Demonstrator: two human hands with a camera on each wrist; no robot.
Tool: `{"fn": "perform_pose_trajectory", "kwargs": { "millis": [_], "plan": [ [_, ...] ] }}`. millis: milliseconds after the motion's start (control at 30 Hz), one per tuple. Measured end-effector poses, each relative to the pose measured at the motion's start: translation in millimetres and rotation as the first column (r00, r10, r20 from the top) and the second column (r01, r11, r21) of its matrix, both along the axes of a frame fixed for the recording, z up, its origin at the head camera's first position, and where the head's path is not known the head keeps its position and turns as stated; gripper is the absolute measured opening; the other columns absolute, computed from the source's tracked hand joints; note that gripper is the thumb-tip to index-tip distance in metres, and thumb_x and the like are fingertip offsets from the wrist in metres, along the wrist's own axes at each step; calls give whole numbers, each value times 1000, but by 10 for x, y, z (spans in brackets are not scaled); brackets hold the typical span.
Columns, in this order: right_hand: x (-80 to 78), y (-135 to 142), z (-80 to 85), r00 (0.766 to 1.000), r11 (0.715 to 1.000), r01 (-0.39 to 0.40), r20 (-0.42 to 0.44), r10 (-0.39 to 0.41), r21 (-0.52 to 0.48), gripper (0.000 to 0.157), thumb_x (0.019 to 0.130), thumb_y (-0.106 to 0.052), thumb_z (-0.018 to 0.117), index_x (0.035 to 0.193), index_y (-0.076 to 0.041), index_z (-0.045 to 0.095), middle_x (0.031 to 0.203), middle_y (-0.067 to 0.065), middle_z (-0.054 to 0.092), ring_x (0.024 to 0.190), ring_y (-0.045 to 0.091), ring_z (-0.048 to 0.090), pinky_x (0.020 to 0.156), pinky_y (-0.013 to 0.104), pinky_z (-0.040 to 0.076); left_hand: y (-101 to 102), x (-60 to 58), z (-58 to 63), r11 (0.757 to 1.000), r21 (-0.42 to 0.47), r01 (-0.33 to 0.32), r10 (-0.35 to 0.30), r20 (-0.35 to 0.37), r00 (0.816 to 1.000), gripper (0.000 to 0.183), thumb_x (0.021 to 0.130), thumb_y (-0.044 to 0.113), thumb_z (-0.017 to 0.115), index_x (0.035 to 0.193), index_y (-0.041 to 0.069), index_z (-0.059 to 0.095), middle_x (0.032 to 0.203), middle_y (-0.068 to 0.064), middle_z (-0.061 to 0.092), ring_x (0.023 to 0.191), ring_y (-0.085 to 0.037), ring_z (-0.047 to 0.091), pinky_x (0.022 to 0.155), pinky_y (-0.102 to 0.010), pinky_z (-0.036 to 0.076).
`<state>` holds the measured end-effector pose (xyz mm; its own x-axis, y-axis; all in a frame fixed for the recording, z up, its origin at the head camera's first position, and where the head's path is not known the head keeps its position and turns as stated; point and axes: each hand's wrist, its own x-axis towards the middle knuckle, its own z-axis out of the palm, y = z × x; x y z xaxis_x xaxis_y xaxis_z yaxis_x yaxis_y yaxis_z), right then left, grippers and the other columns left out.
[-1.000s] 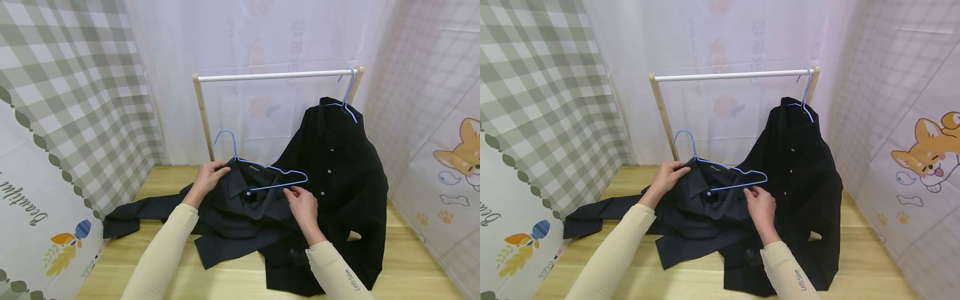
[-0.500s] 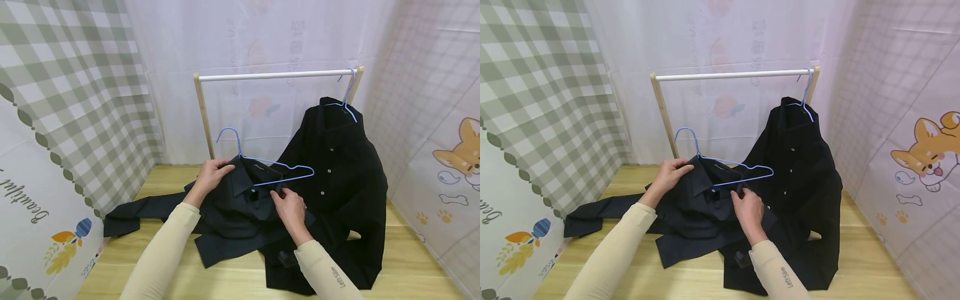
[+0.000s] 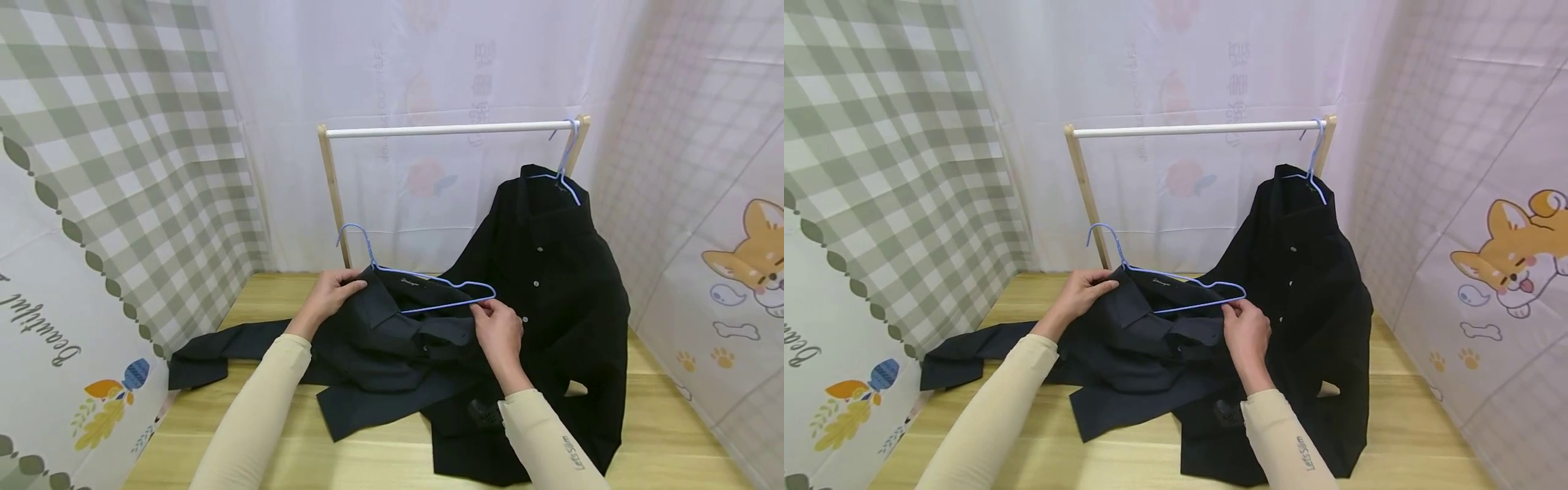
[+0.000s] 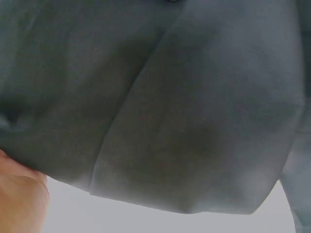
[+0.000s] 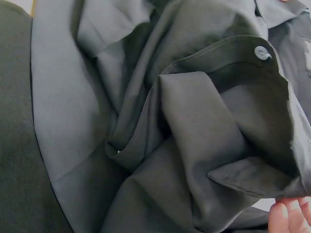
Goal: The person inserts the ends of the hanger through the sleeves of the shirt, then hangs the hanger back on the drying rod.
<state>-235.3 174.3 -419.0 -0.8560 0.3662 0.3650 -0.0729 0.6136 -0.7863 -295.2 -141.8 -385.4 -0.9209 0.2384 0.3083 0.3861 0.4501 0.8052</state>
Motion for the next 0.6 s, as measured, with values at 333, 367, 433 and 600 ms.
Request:
{"fn": "perform_pose_trajectory", "kwargs": {
  "millis": [333,367,433,600],
  "plan": [
    [17,40,-1,998,998,-43,-39,45,50,31,97,-13,63,123,3,66,81,17,68,80,37,61,79,52,42,-17,5,-59,996,-85,8,-10,-23,1000,34,98,16,65,128,1,66,125,-16,65,116,-33,60,100,-48,45],
    [19,52,6,998,996,-59,-32,62,69,29,97,-13,63,122,2,67,82,16,68,80,36,60,78,52,42,-26,6,-64,996,-93,12,-14,-26,1000,34,98,16,64,129,0,65,126,-17,65,117,-33,59,101,-48,45],
    [19,79,32,994,987,-105,-6,107,123,27,98,-12,62,121,1,68,87,16,70,82,36,61,78,51,44,-47,0,-79,994,-105,9,-14,-45,999,34,98,14,64,129,0,65,128,-17,64,118,-34,59,101,-48,44],
    [17,145,129,962,932,-268,125,244,245,27,96,-3,58,120,0,68,108,21,70,88,35,61,78,51,47,-79,-32,-126,988,-155,-13,-16,-183,983,28,96,9,66,121,-1,70,117,-18,68,109,-34,63,95,-47,48]
  ]
}}
